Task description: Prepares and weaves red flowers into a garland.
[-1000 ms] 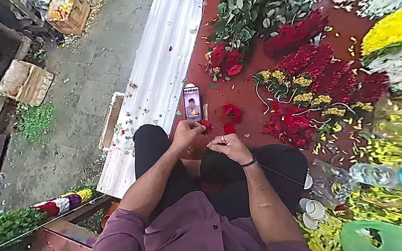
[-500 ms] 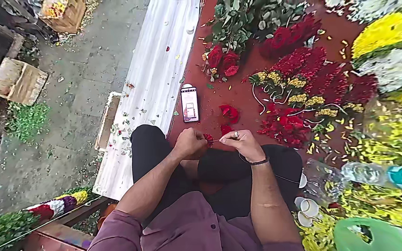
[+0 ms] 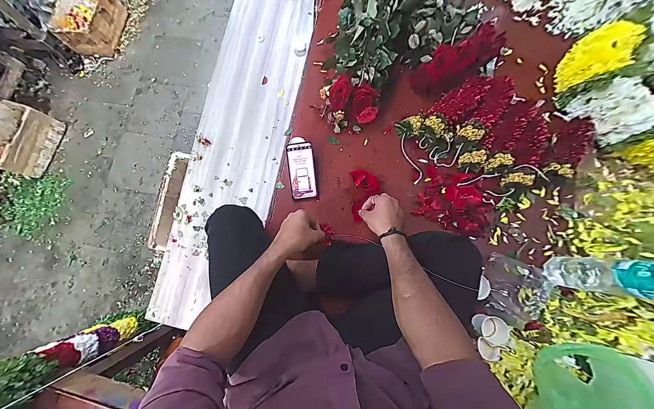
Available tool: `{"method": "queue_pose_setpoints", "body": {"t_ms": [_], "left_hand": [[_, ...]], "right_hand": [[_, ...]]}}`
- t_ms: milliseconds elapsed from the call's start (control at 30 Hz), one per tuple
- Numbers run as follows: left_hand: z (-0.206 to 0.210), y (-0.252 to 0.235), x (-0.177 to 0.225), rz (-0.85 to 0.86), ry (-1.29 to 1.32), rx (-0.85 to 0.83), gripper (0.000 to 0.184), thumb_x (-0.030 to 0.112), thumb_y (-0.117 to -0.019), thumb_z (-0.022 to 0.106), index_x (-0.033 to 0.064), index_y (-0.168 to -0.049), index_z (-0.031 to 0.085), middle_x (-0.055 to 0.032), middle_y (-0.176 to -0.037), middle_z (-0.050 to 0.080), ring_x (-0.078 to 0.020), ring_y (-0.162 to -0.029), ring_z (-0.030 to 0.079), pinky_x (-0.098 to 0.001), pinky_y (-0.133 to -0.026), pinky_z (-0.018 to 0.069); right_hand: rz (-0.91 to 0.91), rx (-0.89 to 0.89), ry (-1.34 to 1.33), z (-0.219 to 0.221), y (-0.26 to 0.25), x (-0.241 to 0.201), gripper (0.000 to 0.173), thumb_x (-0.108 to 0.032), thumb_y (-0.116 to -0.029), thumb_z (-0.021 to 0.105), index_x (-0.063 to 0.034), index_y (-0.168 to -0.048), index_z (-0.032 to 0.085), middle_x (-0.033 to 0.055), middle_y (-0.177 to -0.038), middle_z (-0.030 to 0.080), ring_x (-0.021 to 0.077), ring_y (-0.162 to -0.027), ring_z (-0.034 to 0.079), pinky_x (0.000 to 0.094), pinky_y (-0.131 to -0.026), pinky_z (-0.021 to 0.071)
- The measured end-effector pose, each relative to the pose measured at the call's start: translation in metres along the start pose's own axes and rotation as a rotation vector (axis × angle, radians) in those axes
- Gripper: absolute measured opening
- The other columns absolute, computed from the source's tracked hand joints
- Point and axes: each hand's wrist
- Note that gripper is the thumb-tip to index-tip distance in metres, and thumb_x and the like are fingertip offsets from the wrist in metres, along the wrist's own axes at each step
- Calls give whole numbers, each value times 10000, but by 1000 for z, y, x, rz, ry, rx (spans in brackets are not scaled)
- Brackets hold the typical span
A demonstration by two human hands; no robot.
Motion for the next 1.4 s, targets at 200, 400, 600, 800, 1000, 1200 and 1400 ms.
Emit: {"method": "queue_pose_setpoints", "body": {"t_ms": [200,400,600,800,1000,1200,1400], "left_hand": [[-3,2,-3,11,34,9,199,314,-877,763,123,-824,751,-46,-723,698,-203,-672,671,-497,-667,562],[-3,2,0,-7,15,3,199,322,-868,764,127,-828,750,-39,-722,693,-198,-676,662,-493,-667,554],[-3,0,2,-17,3,-7,199,312,-877,759,118,-834,749,-51,-737,697,-211,-689,667,-502,-679,556],[-1,-1,2,-8,-15,-10,198,313,-878,754,118,-840,758,-49,-749,704,-210,-712,675,-510,-698,557],[-1,1,2,-19,9,-6,199,311,-871,753,114,-849,758,-51,-758,708,-207,-718,677,-503,-708,559],[-6,3,5,-32,24,-3,205,314,-882,741,110,-880,761,-54,-791,717,-209,-755,685,-514,-740,562],[-6,1,1,-20,43,37,213,319,-873,742,112,-825,744,-49,-752,700,-205,-719,673,-505,-701,552]], "right_hand": [[31,11,-768,-27,20,5,318,-28,-862,758,-70,-1166,675,93,-916,737,181,-600,646,353,-514,547],[10,-105,-1009,-40,38,-1,228,-94,-954,699,-77,-1180,724,86,-841,732,146,-574,643,296,-496,546],[-25,-57,-1008,-39,39,-4,173,-83,-947,685,-73,-1106,752,61,-797,735,121,-548,620,267,-471,508],[-129,5,-1025,-35,40,-8,152,12,-896,644,-77,-972,741,44,-786,705,113,-547,582,259,-479,496],[-189,-49,-1008,-34,40,-8,227,13,-949,593,-76,-1057,772,64,-1015,761,142,-645,641,298,-571,546],[-342,15,-836,-31,38,-12,278,39,-829,748,-87,-1077,759,56,-1092,747,173,-871,709,382,-738,611],[-405,75,-848,-26,42,-22,110,-93,-901,749,-87,-1010,760,38,-1028,738,138,-848,703,345,-729,613]]}}
Point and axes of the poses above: each hand's wrist, its own y-axis away from the middle knuckle, its own z-axis out of the palm, x = y × z
